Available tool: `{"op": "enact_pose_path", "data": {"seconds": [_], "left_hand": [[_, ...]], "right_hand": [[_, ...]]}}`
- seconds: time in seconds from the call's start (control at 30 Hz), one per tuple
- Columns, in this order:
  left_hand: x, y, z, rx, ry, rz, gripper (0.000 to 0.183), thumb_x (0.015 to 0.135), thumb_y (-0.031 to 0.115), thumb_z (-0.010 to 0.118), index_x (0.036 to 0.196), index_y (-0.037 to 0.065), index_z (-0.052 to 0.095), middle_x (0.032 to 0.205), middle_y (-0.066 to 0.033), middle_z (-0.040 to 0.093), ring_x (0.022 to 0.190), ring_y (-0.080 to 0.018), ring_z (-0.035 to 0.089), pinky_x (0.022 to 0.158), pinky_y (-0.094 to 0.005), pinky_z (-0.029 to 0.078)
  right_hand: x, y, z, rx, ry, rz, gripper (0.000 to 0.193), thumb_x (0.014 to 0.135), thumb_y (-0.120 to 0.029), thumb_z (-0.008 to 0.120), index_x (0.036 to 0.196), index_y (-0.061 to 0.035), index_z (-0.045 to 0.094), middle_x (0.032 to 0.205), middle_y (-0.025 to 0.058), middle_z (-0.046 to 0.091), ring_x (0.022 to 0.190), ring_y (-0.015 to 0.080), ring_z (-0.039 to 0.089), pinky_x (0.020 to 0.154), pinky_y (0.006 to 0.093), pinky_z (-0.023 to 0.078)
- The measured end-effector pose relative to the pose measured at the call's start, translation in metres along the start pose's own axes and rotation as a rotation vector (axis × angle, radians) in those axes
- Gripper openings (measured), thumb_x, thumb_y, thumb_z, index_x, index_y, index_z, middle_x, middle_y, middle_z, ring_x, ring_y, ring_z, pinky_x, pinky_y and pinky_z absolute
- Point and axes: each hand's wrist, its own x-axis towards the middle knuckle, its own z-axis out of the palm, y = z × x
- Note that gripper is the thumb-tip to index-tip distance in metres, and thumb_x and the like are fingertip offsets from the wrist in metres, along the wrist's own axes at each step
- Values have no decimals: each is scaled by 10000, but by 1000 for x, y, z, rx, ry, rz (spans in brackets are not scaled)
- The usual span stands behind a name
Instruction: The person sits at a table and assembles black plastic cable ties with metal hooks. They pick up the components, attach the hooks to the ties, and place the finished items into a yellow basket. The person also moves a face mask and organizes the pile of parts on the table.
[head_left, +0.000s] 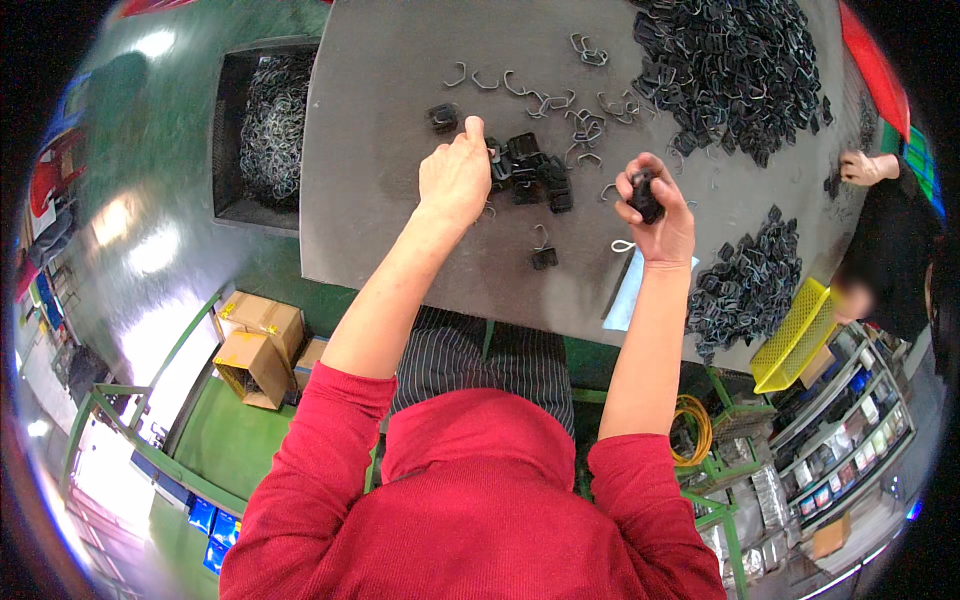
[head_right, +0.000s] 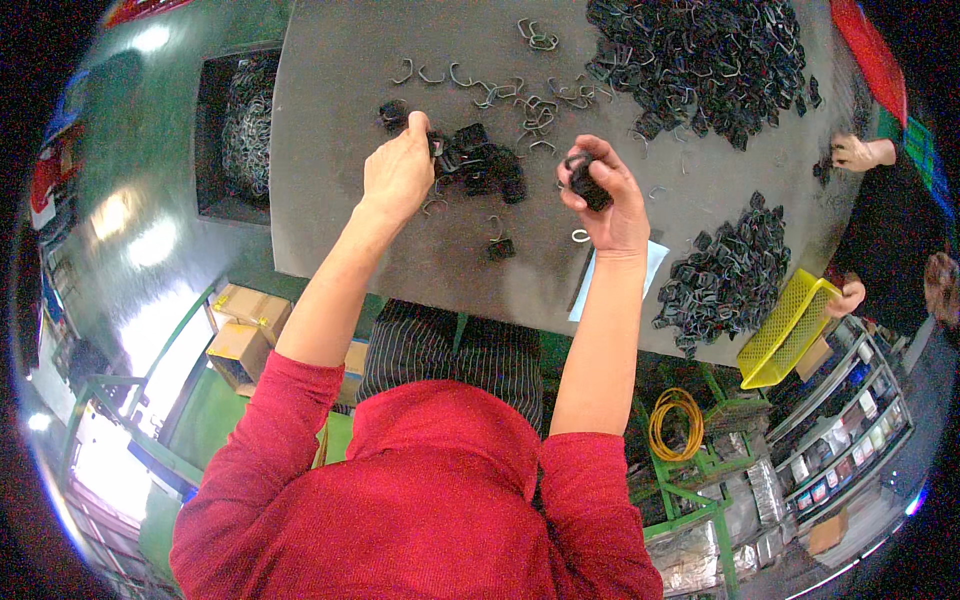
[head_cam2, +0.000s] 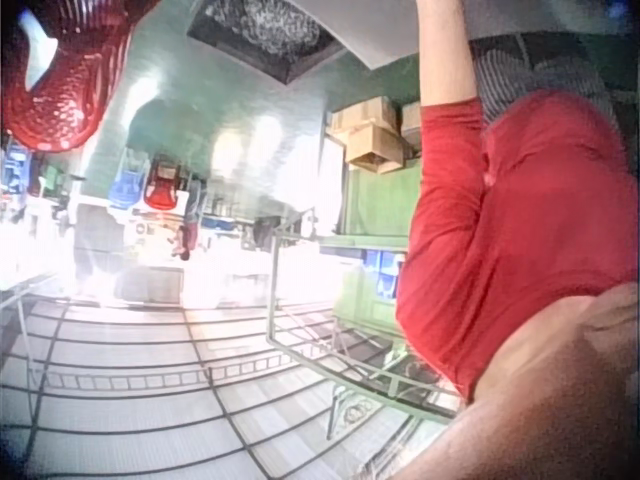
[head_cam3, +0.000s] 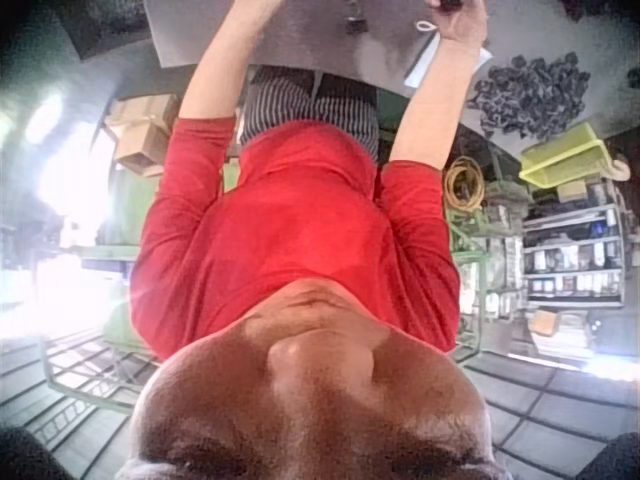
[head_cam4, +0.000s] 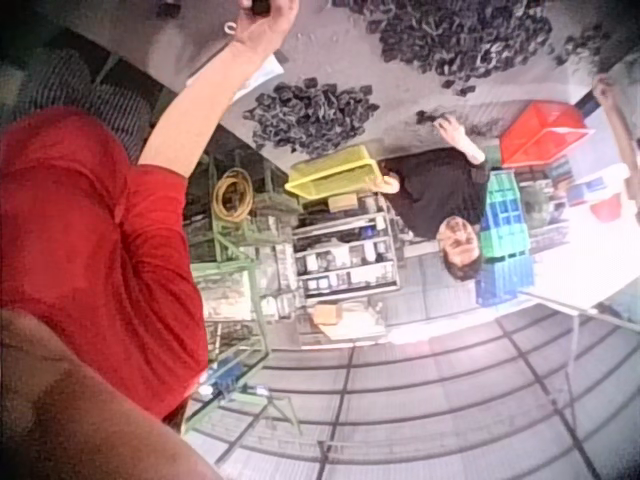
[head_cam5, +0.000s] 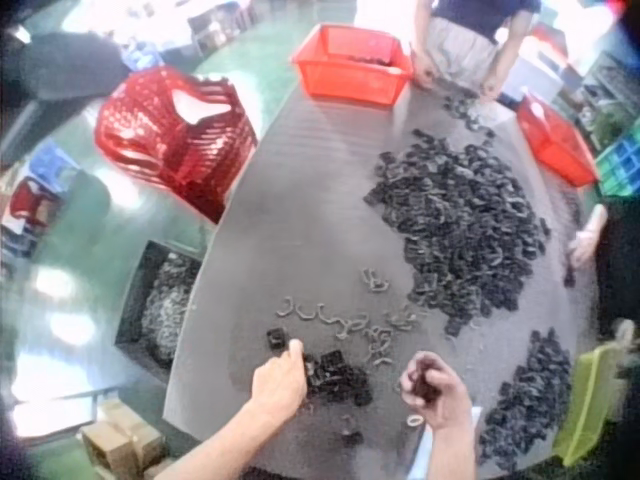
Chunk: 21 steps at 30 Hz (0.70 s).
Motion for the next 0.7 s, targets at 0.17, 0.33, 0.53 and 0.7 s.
{"op": "enact_pose_path", "data": {"seconds": [0.17, 0.33, 0.53, 0.7], "left_hand": [[12, -40, -5, -554, -60, 225, 203, 892, 266, 569, 938, 77, 512, 732, -108, 598, 639, -228, 571, 600, -363, 448], [-3, -60, -60, -1219, -589, 145, 129, 905, 213, 559, 931, 95, 517, 773, -11, 539, 640, -71, 512, 474, -212, 380], [-8, -87, -59, -1624, -614, 379, 141, 902, 202, 544, 980, 84, 538, 982, -94, 592, 780, -137, 604, 507, -210, 452], [-6, -77, -51, -1669, -582, 273, 197, 881, 271, 582, 934, 83, 558, 880, -61, 593, 730, -114, 586, 495, -195, 431]], "right_hand": [[19, 9, 6, -576, 92, 195, 206, 787, -190, 690, 896, -53, 582, 745, 5, 569, 666, 134, 561, 486, 212, 398], [29, 50, 23, -1816, 272, -69, 323, 684, -245, 748, 922, -75, 611, 715, 85, 584, 690, 204, 583, 653, 332, 456], [18, 30, 0, -991, -35, 218, 251, 702, -157, 706, 883, -47, 573, 802, 46, 575, 710, 165, 579, 562, 264, 424], [1, 16, 17, -300, -170, 238, 163, 741, -126, 662, 854, -64, 563, 818, 28, 574, 735, 118, 566, 476, 202, 347]]}}
